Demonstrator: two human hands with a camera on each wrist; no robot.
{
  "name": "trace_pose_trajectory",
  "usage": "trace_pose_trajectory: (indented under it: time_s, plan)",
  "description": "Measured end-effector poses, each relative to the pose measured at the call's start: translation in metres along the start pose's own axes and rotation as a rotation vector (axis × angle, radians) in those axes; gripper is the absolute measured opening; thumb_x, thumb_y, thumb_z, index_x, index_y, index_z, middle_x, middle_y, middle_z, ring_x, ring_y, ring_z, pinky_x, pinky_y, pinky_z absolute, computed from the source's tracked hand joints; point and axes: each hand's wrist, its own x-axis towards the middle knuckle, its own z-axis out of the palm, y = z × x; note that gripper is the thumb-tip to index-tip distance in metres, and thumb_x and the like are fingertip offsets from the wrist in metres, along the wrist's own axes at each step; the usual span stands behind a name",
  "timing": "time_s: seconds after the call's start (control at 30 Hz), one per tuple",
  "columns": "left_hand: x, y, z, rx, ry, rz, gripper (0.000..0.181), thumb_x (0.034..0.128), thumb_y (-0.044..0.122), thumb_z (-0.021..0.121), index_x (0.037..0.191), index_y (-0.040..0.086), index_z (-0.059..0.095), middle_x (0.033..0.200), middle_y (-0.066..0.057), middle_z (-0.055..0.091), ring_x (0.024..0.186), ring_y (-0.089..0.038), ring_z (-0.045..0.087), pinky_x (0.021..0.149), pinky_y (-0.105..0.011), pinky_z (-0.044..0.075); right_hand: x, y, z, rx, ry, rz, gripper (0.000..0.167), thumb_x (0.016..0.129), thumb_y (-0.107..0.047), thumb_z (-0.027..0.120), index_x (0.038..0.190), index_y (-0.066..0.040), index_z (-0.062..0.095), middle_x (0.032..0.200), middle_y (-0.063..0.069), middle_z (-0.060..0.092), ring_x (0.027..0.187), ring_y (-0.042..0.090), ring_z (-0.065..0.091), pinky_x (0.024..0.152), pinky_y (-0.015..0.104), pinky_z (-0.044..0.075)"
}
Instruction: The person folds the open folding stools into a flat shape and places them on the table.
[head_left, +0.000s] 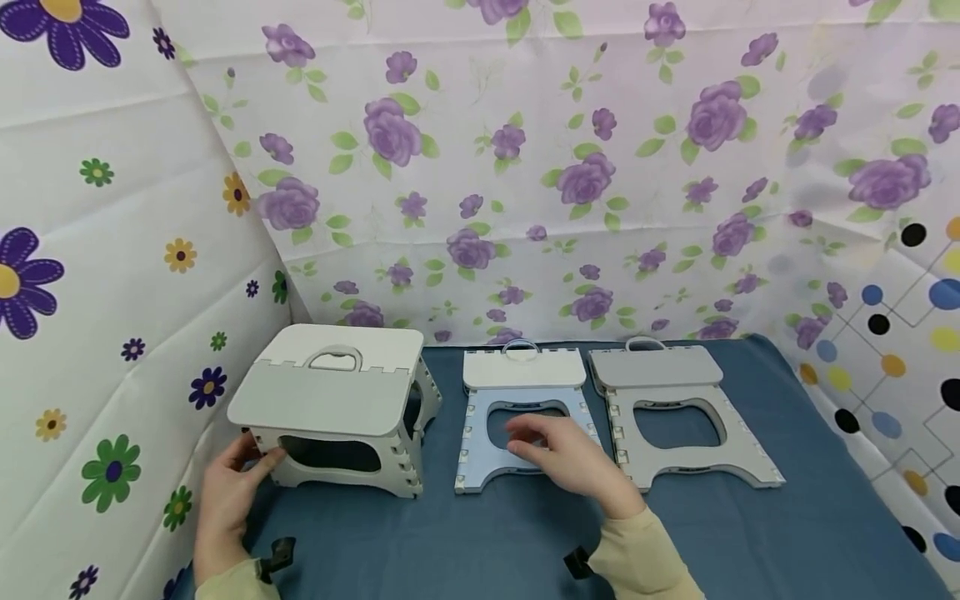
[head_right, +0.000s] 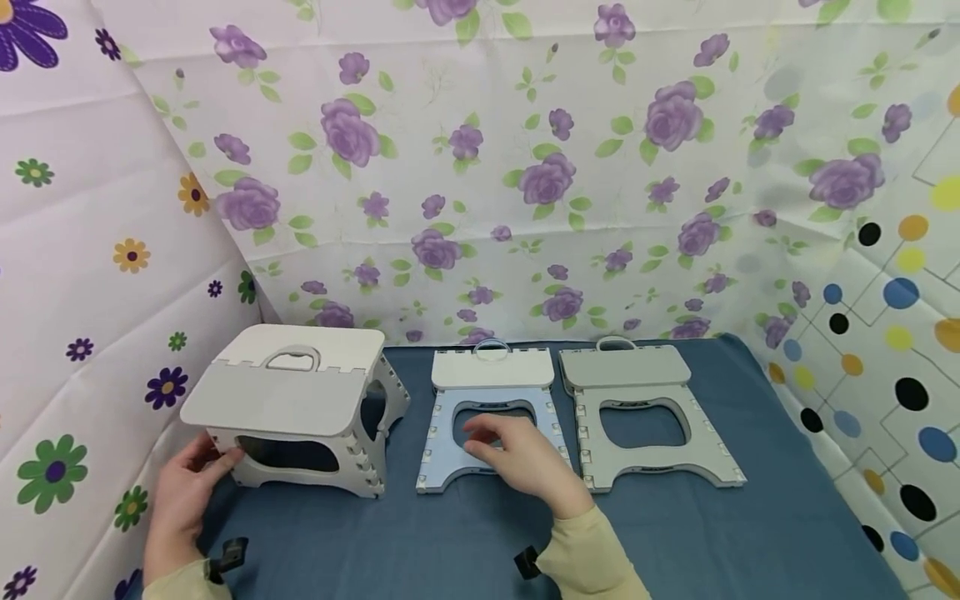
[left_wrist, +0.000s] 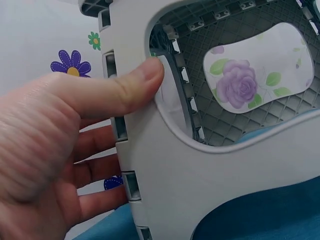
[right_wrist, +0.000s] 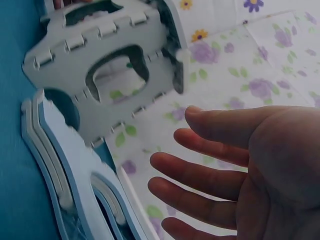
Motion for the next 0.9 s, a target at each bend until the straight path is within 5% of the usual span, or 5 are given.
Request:
trace_pose_trajectory:
  time_s: [0.1, 0.3, 0.6, 0.77, 0.9]
  plan:
    - [0.001, -0.002, -0.001, 0.033, -0.082, 0.018, 0.068, 0.1006, 0.026, 0.080, 0.158, 0.003, 0.051, 0.121, 0.018, 0.062, 0.106, 0.001, 0.053, 0.082, -0.013, 0.045, 0.010, -0.006, 0.011, 0.020, -0.015, -0.024, 0.034, 0.110, -0.033, 0.065, 0.139, -0.017, 0.070, 0.125, 0.002, 0.074, 0.113, 0.015, 0.068, 0.099, 0.046, 0.056]
    - [0.001, -0.003, 0.001, 0.082, -0.202, 0.017, 0.077, 0.1009, 0.027, 0.080, 0.161, -0.001, 0.040, 0.151, -0.027, 0.052, 0.099, 0.009, 0.054, 0.080, -0.012, 0.047, 0.025, -0.022, 0.041, 0.039, -0.038, 0.008, 0.035, 0.110, -0.035, 0.065, 0.142, -0.021, 0.069, 0.114, -0.009, 0.074, 0.105, 0.010, 0.069, 0.091, 0.041, 0.057]
    - [0.005, 0.000, -0.001, 0.164, -0.295, -0.049, 0.079, 0.0978, 0.030, 0.083, 0.156, -0.007, 0.044, 0.150, -0.030, 0.055, 0.114, -0.018, 0.060, 0.082, -0.020, 0.051, 0.037, -0.043, 0.078, 0.025, -0.002, 0.110, 0.046, 0.107, -0.036, 0.069, 0.146, -0.013, 0.065, 0.118, 0.001, 0.076, 0.108, 0.020, 0.072, 0.086, 0.040, 0.059]
    - [0.005, 0.000, -0.002, 0.223, -0.348, -0.023, 0.067, 0.0957, 0.027, 0.085, 0.143, -0.011, 0.056, 0.130, -0.024, 0.069, 0.102, -0.018, 0.065, 0.079, -0.029, 0.056, 0.044, -0.053, 0.098, -0.069, 0.024, 0.117, 0.056, 0.104, -0.038, 0.074, 0.148, -0.005, 0.063, 0.128, 0.009, 0.075, 0.114, 0.025, 0.073, 0.089, 0.043, 0.060]
    - [0.006, 0.000, -0.001, 0.257, -0.363, -0.022, 0.064, 0.0924, 0.028, 0.088, 0.134, -0.012, 0.062, 0.117, -0.017, 0.074, 0.095, -0.017, 0.067, 0.077, -0.031, 0.056, 0.049, -0.057, 0.113, -0.135, 0.044, 0.099, 0.053, 0.102, -0.038, 0.076, 0.141, -0.003, 0.068, 0.120, 0.010, 0.078, 0.102, 0.021, 0.076, 0.083, 0.039, 0.062]
